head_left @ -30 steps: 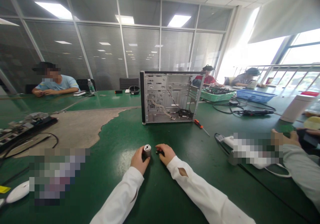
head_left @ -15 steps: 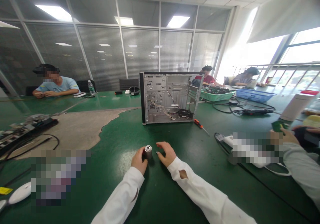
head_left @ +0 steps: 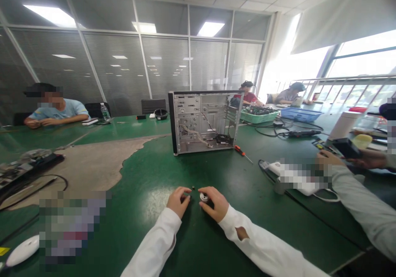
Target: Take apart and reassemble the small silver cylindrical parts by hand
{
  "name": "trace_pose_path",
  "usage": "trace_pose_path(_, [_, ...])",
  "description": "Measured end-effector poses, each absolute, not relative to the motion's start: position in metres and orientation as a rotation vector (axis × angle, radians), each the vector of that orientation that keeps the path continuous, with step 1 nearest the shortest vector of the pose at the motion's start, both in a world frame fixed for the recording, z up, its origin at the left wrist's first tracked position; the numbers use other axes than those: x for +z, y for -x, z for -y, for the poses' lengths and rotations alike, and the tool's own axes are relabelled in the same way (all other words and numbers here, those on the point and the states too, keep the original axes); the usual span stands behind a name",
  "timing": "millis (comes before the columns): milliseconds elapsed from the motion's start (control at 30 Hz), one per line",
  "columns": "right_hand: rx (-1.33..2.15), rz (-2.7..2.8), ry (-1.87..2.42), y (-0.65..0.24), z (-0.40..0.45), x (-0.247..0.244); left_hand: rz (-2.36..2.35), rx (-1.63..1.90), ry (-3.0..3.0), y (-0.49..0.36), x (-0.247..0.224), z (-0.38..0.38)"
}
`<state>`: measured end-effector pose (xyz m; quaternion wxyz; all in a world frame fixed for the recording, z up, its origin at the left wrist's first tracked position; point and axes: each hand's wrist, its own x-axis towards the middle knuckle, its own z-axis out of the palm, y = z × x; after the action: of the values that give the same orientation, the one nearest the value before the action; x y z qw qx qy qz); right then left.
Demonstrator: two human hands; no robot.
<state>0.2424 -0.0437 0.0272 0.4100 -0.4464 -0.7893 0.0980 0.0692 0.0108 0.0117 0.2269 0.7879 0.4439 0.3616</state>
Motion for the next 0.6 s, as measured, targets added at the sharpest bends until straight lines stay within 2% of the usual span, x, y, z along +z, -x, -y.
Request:
trace_pose_path(200, [-0.006,1.904,1.461,-0.322,0.098,0.018,-1.186,1.006,-2.089,-0.067,0.005,-0.017])
trace_pose_path(367, [-0.305,1.465,1.825,-0.407,0.130,-0.013,-1.165,1.026,-2.031,-0.068,0.005,-0.018])
trace_pose_path(600, [-0.695,1.195,1.942,-0.469,0.137,-0.019,-1.146,1.000,-2.025,-0.068,0.001,-0.022])
